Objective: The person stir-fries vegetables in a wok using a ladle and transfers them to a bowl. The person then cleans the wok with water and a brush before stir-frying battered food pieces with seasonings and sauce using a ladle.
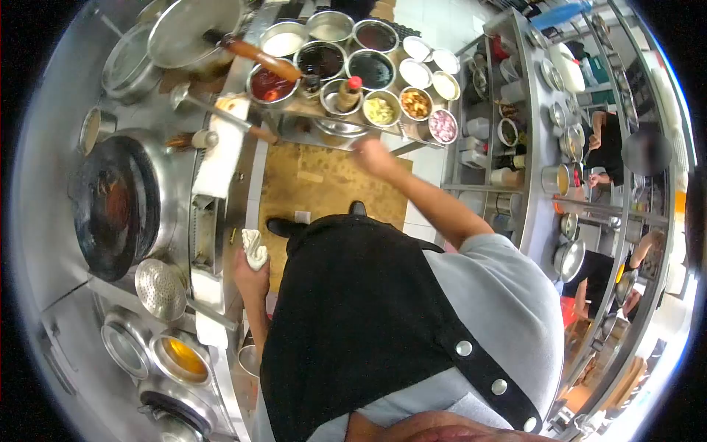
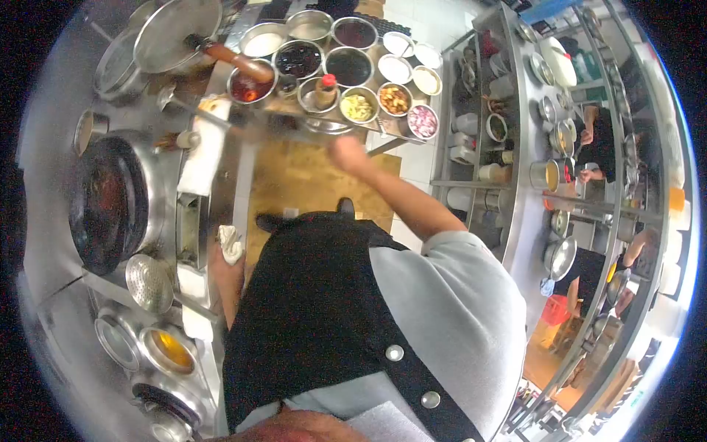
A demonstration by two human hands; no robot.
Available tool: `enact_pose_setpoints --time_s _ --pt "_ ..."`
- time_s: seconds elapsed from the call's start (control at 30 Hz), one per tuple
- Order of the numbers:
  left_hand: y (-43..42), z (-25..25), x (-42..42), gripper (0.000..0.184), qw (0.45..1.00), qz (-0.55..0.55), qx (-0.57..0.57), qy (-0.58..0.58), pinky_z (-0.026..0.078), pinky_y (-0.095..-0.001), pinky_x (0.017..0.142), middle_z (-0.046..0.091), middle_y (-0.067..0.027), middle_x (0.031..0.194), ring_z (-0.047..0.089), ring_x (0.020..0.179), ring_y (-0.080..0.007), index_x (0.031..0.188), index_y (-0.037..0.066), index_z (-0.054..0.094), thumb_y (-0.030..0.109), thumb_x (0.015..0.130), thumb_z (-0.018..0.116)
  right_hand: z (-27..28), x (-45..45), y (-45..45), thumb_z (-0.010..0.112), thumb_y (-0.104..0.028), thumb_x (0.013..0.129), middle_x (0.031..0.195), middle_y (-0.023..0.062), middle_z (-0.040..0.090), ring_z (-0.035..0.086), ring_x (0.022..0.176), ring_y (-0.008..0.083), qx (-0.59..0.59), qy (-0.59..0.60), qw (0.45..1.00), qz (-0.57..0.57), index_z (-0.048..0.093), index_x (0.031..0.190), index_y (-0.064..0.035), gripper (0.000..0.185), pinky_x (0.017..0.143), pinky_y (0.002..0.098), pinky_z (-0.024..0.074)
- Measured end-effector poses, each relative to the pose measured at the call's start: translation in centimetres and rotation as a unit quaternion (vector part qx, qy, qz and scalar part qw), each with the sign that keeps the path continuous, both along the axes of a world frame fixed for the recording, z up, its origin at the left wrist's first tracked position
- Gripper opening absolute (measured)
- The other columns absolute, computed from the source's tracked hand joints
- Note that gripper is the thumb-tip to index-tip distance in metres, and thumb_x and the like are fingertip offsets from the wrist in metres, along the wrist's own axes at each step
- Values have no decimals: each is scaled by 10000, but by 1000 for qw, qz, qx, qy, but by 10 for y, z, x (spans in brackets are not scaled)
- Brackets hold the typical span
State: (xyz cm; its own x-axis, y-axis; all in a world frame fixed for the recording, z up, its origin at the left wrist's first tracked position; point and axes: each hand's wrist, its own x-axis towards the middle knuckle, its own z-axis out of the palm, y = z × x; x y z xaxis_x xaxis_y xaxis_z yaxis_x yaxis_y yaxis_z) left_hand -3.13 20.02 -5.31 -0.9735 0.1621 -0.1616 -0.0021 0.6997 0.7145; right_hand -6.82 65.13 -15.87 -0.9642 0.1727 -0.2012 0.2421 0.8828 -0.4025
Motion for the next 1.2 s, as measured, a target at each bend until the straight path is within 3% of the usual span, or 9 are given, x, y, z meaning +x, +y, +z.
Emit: enact_pose_setpoints --time_s 0.1,0.37,0.53,0.63,0.77,0.9,0.97,1.07,1.2 --pt "46 -9 12 452 999 -31 -28 5 513 -482 896 657 -236 1069 639 1016 -459 1175 0 629 176 794 795 -1 4 137 665 -168 867 950 235 738 717 940 395 39 7 979 -202 771 992 -73 189 840 501 559" --pt "95 -13 75 501 994 -98 -42 -2 522 -474 893 666 -227 1108 639 1050 -454 1218 25 628 172 776 815 20 -52 211 673 -268 889 1227 181 729 696 1168 321 112 -138 971 -157 749 1152 -62 343 989 441 553" --pt "67 -9 116 485 994 1 -112 -1 517 -481 915 662 -229 1153 632 1087 -445 1222 41 632 264 819 783 -66 -55 257 681 -308 858 975 228 733 700 925 435 66 8 996 -54 725 983 -55 286 816 530 552" --pt "72 18 117 465 986 83 -120 -85 515 -490 924 662 -231 1169 634 1092 -445 1223 45 634 265 838 771 3 -45 226 617 -341 922 1014 229 744 713 968 426 78 8 993 -87 751 1023 -43 342 832 509 564" --pt "63 15 106 432 987 75 -107 -96 514 -480 936 670 -228 1189 637 1129 -426 1222 58 636 263 857 744 -33 -50 251 577 -286 913 956 282 735 723 949 445 136 -3 982 -128 768 934 18 359 865 507 567" --pt "43 -4 94 385 994 81 -39 -61 520 -492 918 674 -223 1160 647 1093 -431 1173 55 636 260 861 728 -38 -47 282 683 -251 857 808 247 737 726 721 385 140 88 983 -80 747 863 64 322 659 472 590" --pt "28 -6 86 359 994 81 -36 -71 526 -495 892 674 -216 1127 650 1061 -438 1147 60 635 266 866 721 5 -50 259 734 -153 833 742 156 718 686 615 235 -236 42 926 -293 736 897 74 236 510 358 548" --pt "2 -10 69 333 995 93 -2 -44 532 -499 858 671 -213 1083 652 1022 -447 1120 61 631 270 873 713 71 -70 183 718 -119 919 786 82 700 649 622 138 -273 112 921 -253 700 1103 50 251 498 283 529" --pt "-37 2 37 341 995 86 -6 -54 529 -502 870 667 -228 1081 646 1037 -450 1116 57 626 280 873 714 154 -146 -33 705 -79 923 780 18 677 614 619 94 -363 -8 932 -19 723 986 13 113 544 250 506"
